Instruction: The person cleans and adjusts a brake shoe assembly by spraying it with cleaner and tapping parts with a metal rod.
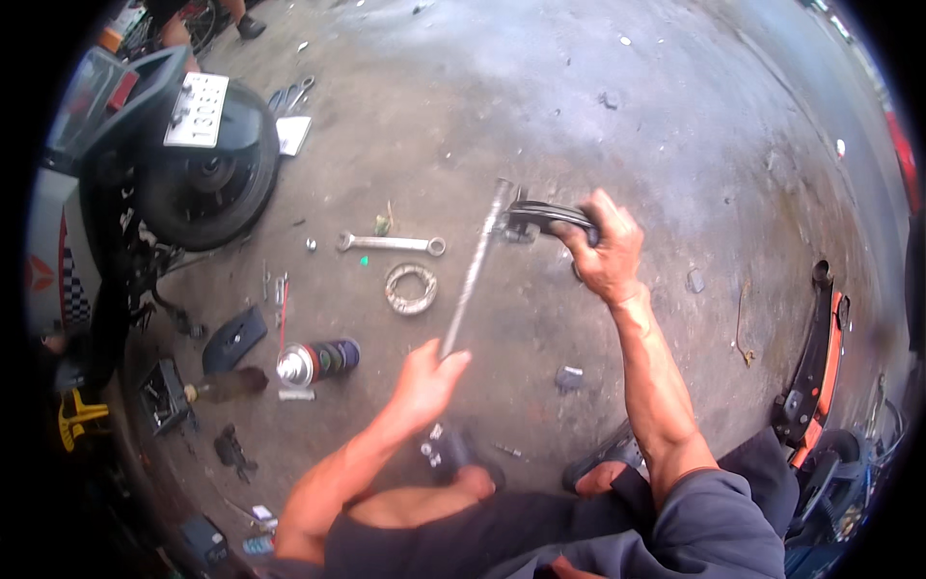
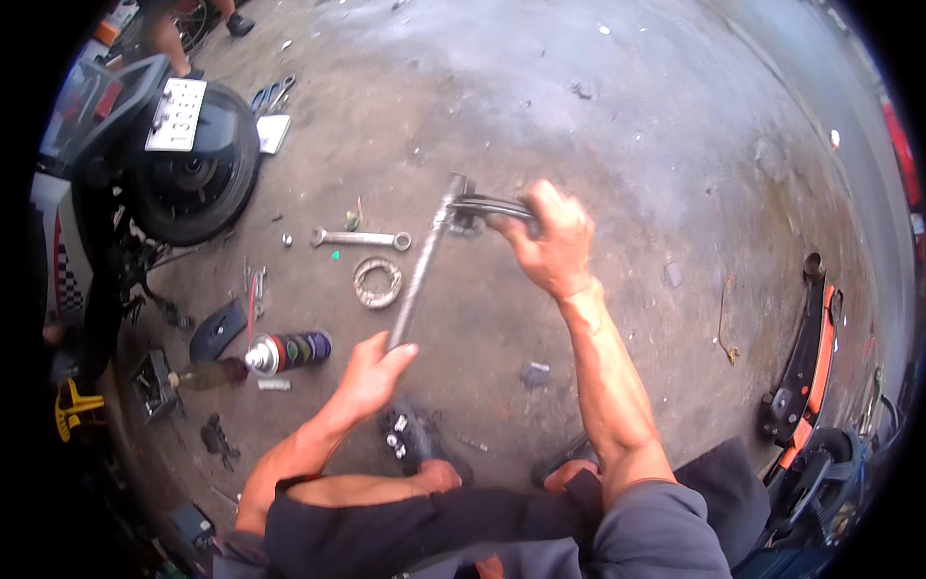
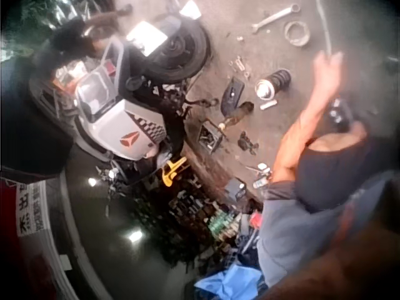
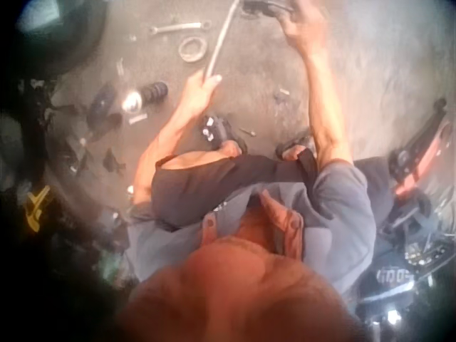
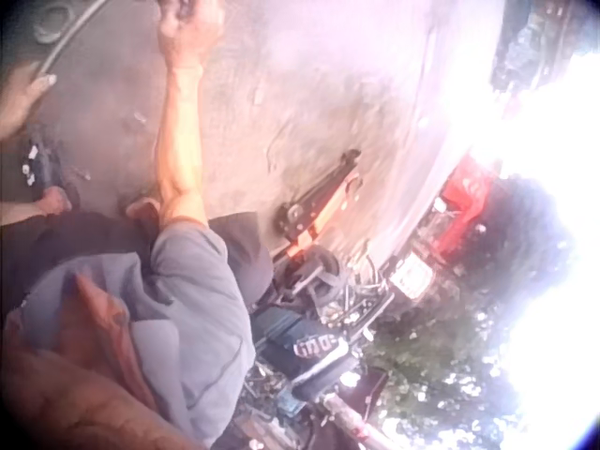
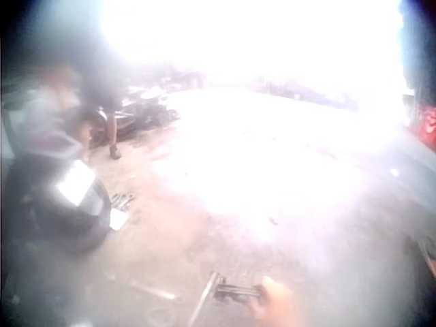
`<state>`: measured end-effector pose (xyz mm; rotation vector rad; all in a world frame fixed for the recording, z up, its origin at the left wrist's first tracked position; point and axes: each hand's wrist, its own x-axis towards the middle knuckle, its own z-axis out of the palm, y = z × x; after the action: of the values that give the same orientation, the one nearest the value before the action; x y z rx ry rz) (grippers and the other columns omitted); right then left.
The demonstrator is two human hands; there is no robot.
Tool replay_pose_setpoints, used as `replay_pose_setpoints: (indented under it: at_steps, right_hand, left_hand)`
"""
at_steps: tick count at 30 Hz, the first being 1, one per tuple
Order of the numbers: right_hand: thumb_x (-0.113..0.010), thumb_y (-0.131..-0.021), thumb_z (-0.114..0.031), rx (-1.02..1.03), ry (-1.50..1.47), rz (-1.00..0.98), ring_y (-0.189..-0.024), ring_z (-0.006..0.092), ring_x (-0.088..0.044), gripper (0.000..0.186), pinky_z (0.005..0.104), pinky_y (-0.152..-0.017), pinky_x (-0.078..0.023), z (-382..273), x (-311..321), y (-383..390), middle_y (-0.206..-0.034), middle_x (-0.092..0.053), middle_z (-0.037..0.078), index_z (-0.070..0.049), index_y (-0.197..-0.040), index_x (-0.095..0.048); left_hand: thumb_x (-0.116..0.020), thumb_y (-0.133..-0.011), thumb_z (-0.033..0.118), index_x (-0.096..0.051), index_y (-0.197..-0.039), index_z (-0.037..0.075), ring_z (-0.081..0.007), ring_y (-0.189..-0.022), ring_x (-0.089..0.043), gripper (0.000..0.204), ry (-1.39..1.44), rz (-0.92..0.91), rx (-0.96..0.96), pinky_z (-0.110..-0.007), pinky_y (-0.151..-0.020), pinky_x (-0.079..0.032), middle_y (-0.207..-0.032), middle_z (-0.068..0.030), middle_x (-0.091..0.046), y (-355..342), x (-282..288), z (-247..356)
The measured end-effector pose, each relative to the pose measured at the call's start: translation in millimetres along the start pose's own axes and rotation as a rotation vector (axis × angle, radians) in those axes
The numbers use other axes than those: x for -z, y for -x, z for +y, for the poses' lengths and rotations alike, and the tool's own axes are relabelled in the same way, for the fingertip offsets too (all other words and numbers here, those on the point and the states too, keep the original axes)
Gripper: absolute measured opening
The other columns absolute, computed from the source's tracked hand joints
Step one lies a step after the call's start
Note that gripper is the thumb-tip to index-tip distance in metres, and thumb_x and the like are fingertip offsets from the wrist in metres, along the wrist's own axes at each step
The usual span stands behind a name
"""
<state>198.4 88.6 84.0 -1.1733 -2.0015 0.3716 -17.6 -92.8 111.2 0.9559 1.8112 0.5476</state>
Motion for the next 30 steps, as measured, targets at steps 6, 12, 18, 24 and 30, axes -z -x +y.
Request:
replay_pose_setpoints:
  at_steps: [6,12,18,24,30]
  right_hand:
    - [-0.067,-0.087,-0.038,-0.365,-0.433,0.191,-0.070,0.0104,-0.050,0.037,0.0258,-0.062,-0.042,15.8,18.3,14.5,-0.071,-0.055,0.001,-0.003,-0.084,-0.055]
    - [-0.067,-0.086,-0.039,-0.336,-0.419,0.122,-0.069,0.0115,-0.050,0.037,0.0285,-0.065,-0.044,0.2,-2.6,14.5,-0.072,-0.058,0.002,-0.003,-0.088,-0.059]
    - [-0.066,-0.087,-0.037,-0.390,-0.370,0.299,-0.070,0.0112,-0.047,0.036,0.0273,-0.063,-0.041,15.0,18.2,19.6,-0.070,-0.052,0.001,-0.002,-0.087,-0.055]
    - [-0.066,-0.088,-0.038,-0.515,-0.560,0.383,-0.076,0.0120,-0.051,0.038,0.0274,-0.068,-0.043,17.4,-5.4,29.4,-0.075,-0.057,0.002,-0.002,-0.086,-0.057]
    - [-0.066,-0.087,-0.038,-0.324,-0.461,0.376,-0.069,0.0138,-0.049,0.037,0.0301,-0.062,-0.042,-0.5,-19.1,20.9,-0.073,-0.055,-0.001,-0.002,-0.087,-0.057]
  left_hand:
    - [-0.054,-0.094,0.022,-0.043,-0.070,0.009,-0.0071,-0.042,-0.037,0.029,0.177,0.582,-0.318,-0.026,-0.038,-0.030,-0.055,0.0025,-0.044,21.9,79.2,45.6]
    - [-0.060,-0.088,0.028,-0.053,-0.083,0.001,-0.0061,-0.048,-0.042,0.028,0.086,0.037,-0.108,-0.025,-0.040,-0.034,-0.060,0.0019,-0.047,10.7,28.0,3.0]
    - [-0.055,-0.093,0.026,-0.047,-0.067,0.009,-0.0098,-0.037,-0.041,0.032,0.577,0.687,-0.180,-0.028,-0.036,-0.034,-0.056,-0.0013,-0.050,-0.2,73.5,54.0]
    - [-0.059,-0.090,0.029,-0.043,-0.064,0.014,-0.0066,-0.040,-0.036,0.034,0.259,0.219,0.053,-0.024,-0.038,-0.033,-0.055,0.0030,-0.045,-3.0,58.3,32.5]
    - [-0.058,-0.091,0.029,-0.055,-0.074,0.003,-0.0093,-0.053,-0.047,0.030,-0.397,0.617,-0.316,-0.028,-0.047,-0.039,-0.061,-0.0021,-0.051,-33.0,32.8,-10.3]
